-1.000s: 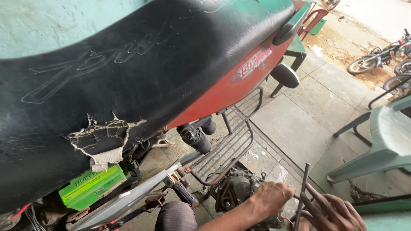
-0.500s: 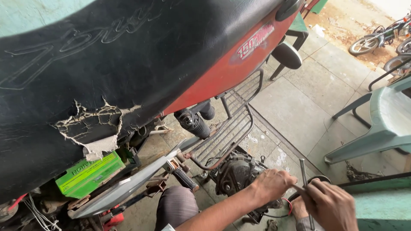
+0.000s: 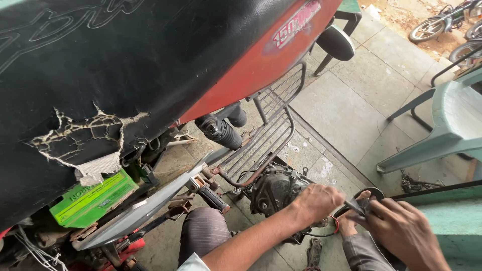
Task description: Using a T-handle socket wrench to loosen and remove bolts from a motorcycle engine.
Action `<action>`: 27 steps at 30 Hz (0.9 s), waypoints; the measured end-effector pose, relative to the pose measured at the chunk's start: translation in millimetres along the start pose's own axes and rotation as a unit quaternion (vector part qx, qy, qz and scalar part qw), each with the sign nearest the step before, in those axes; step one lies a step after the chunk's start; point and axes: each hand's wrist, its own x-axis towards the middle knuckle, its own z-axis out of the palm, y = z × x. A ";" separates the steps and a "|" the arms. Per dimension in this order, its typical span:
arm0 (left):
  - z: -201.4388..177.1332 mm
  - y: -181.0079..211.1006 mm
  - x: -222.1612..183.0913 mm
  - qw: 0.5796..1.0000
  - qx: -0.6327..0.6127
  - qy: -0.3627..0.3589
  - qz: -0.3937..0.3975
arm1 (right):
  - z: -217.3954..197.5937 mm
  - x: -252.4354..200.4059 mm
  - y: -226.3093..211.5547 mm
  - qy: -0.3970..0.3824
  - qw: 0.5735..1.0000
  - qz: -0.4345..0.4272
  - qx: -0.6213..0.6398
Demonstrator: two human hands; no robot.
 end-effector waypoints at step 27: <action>7.9 2.5 4.0 0.999 -0.036 0.039 -0.004 | -23.8 -15.5 -14.0 0.240 0.971 0.020 -0.011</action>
